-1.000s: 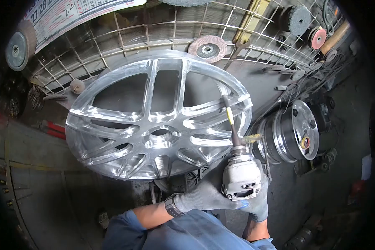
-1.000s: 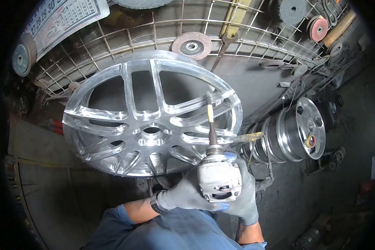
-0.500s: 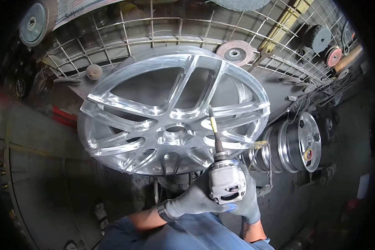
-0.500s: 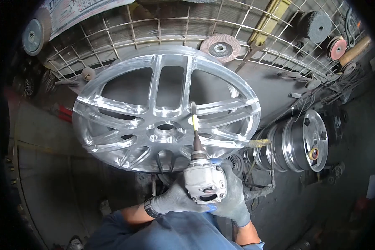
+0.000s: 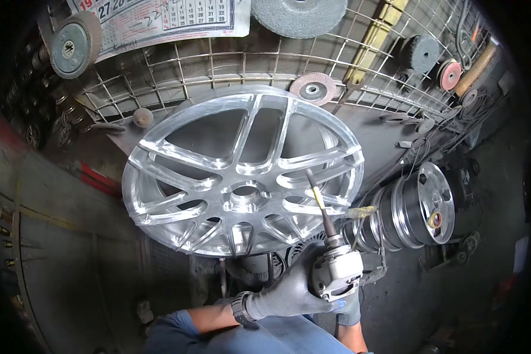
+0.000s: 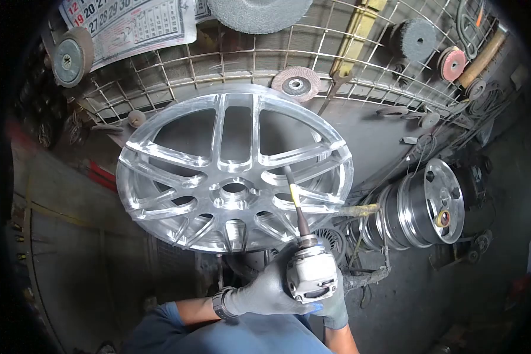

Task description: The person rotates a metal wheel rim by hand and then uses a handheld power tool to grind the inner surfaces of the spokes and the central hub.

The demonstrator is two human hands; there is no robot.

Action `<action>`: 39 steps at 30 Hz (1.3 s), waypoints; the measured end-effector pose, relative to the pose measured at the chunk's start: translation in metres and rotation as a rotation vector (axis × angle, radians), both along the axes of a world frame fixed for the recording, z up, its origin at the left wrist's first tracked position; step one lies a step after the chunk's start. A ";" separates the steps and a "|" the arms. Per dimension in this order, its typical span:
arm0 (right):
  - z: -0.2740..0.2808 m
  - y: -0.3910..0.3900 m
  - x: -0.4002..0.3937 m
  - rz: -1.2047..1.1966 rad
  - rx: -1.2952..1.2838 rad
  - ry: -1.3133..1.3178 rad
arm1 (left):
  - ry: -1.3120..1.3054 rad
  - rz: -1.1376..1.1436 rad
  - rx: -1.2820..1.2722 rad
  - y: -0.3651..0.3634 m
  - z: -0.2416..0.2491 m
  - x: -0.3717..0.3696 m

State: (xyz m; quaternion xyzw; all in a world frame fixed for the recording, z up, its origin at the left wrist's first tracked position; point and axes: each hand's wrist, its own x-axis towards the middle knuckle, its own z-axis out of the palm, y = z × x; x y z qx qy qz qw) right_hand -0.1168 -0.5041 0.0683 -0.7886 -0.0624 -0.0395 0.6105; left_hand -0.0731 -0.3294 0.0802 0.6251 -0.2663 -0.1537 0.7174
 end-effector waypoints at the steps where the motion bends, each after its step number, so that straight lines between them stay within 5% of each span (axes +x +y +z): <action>1: -0.001 -0.002 -0.007 -0.008 -0.013 -0.017 | -0.006 -0.001 0.003 -0.001 0.001 -0.002; 10: -0.008 -0.002 -0.035 0.075 -0.569 -0.364 | -0.127 -0.173 0.178 0.020 -0.005 -0.029; 15: -0.038 0.002 -0.052 0.084 -0.168 -0.052 | -0.074 -0.165 0.356 0.055 -0.023 -0.054; 19: -0.042 -0.002 -0.053 0.088 -0.262 -0.023 | 0.201 0.096 0.441 0.083 -0.036 -0.072; 23: -0.042 -0.009 -0.043 0.121 -0.141 0.136 | 0.337 0.281 0.260 0.106 -0.042 -0.077; 27: -0.022 0.003 -0.031 0.174 -0.281 0.095 | 0.375 0.184 0.162 0.092 -0.016 -0.063; 29: -0.009 0.022 -0.024 0.144 -0.067 0.105 | 0.164 0.031 0.102 0.080 -0.013 -0.055; 30: -0.007 0.029 -0.016 0.181 -0.242 -0.148 | 0.146 -0.060 0.114 0.081 -0.039 -0.052; 33: -0.001 0.062 -0.014 0.133 0.094 -0.025 | -0.117 -0.028 0.164 0.078 -0.040 -0.038; 36: 0.010 0.086 -0.003 0.085 0.021 -0.070 | 0.266 -0.156 -0.051 0.087 -0.010 -0.019; 39: 0.019 0.098 0.007 0.060 -0.146 -0.085 | 0.273 -0.220 -0.029 0.101 -0.010 -0.001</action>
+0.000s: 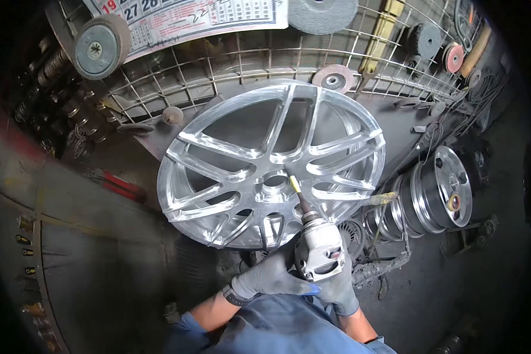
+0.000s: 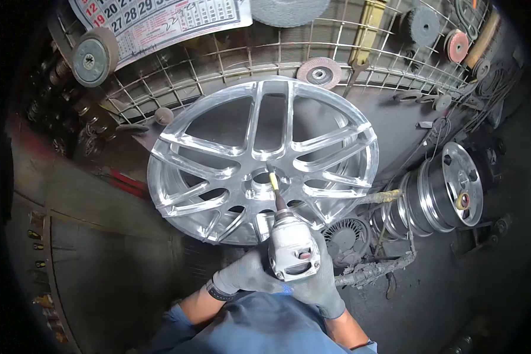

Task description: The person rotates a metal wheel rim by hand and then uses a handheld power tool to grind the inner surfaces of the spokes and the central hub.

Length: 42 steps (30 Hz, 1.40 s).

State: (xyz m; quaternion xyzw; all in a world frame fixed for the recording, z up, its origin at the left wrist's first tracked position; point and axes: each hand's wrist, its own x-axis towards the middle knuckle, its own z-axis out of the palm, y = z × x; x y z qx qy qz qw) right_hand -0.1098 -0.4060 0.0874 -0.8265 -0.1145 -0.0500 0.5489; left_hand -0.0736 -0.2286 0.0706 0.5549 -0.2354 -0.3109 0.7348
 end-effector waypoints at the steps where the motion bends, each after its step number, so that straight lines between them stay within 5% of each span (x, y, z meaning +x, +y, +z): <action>1: -0.001 0.005 0.003 -0.024 0.045 0.004 | 0.006 -0.020 -0.011 0.005 -0.001 0.006; 16: 0.000 0.030 0.016 -0.183 -0.030 0.019 | 0.193 -0.124 -0.344 0.008 -0.027 0.039; 32: -0.039 0.028 0.018 -0.011 0.027 0.048 | -0.078 0.166 -0.017 0.024 -0.013 0.023; 42: -0.018 0.018 0.020 -0.103 0.026 0.071 | 0.030 -0.079 0.063 0.011 -0.027 0.034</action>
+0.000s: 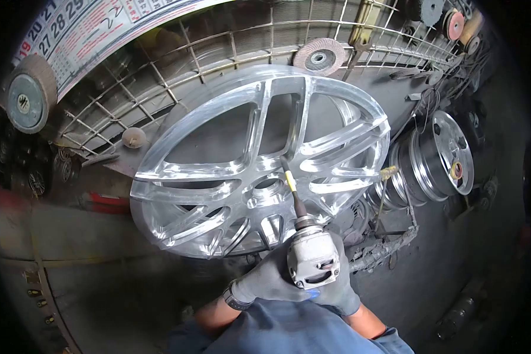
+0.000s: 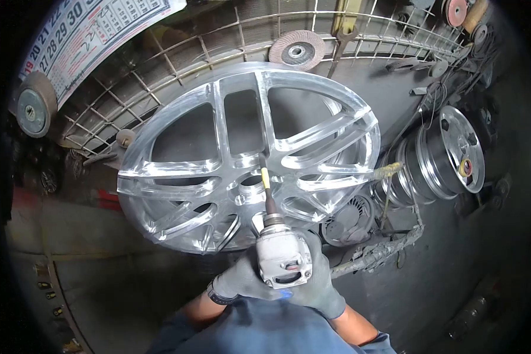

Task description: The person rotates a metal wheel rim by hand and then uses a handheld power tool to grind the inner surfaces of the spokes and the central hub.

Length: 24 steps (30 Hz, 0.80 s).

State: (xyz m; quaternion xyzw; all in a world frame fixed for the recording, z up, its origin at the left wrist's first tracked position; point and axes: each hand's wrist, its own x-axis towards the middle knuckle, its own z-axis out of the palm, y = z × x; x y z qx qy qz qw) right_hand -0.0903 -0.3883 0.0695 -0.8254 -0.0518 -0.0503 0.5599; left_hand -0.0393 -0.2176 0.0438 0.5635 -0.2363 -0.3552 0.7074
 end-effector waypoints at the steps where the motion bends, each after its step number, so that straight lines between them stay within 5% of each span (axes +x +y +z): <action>1: 0.001 0.001 0.000 0.002 -0.053 -0.014 | -0.011 0.069 -0.045 0.001 -0.001 -0.004; 6: -0.008 0.010 0.005 0.034 0.004 -0.054 | -0.046 0.186 -0.039 0.012 -0.003 -0.012; 8: -0.008 0.009 0.004 0.054 0.037 0.029 | -0.282 0.078 0.035 0.015 0.006 -0.009; 10: -0.008 0.007 0.004 0.100 -0.017 0.038 | 0.024 0.210 -0.024 0.010 0.027 -0.016; 17: -0.006 0.004 0.003 0.161 0.107 0.032 | 0.005 0.195 0.084 0.008 0.051 -0.023; 19: -0.006 0.003 0.004 0.166 0.147 -0.091 | 0.252 0.229 -0.033 0.006 0.056 -0.027; 24: -0.005 0.000 0.008 0.151 0.141 -0.081 | 0.134 0.280 0.081 0.002 0.058 -0.028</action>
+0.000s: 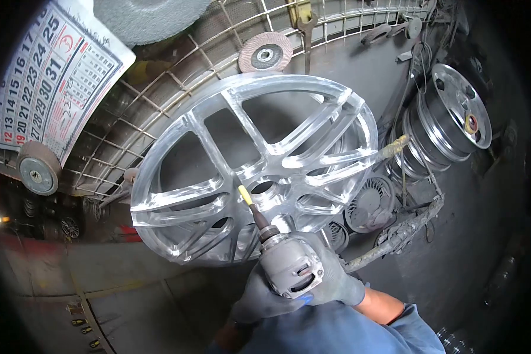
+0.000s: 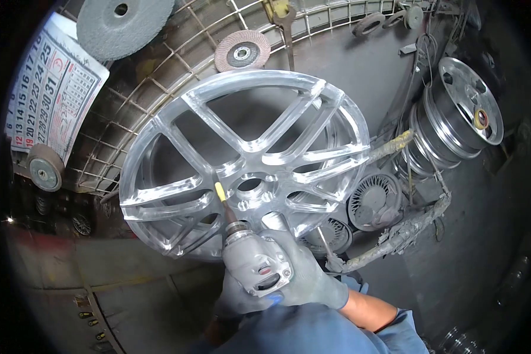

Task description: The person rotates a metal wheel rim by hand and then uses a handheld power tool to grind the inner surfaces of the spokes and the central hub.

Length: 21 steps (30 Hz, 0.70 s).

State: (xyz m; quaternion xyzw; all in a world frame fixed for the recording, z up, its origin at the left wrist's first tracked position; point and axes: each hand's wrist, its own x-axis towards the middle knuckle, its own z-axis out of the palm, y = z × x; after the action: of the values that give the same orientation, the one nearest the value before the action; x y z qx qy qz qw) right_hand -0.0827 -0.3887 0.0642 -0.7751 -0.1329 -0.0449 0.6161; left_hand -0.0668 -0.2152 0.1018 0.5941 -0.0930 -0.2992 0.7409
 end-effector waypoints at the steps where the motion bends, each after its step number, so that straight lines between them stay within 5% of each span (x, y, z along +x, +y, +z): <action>1: 0.000 -0.001 0.001 0.000 -0.028 0.008 | 0.011 0.029 0.006 -0.002 0.000 0.000; 7: 0.001 -0.004 0.002 -0.033 0.055 0.245 | 0.114 0.053 0.055 -0.008 -0.008 0.002; 13: 0.007 -0.009 0.000 -0.088 -0.014 0.159 | 0.158 -0.008 -0.102 0.001 -0.041 0.002; 21: 0.008 0.002 0.004 -0.012 -0.009 0.126 | 0.106 0.010 0.027 0.015 -0.026 -0.005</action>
State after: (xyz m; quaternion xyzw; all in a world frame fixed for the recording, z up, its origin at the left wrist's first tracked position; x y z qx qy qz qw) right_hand -0.0788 -0.3871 0.0719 -0.7798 -0.0894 0.0007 0.6196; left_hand -0.0718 -0.2002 0.0761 0.5879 -0.0466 -0.3275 0.7382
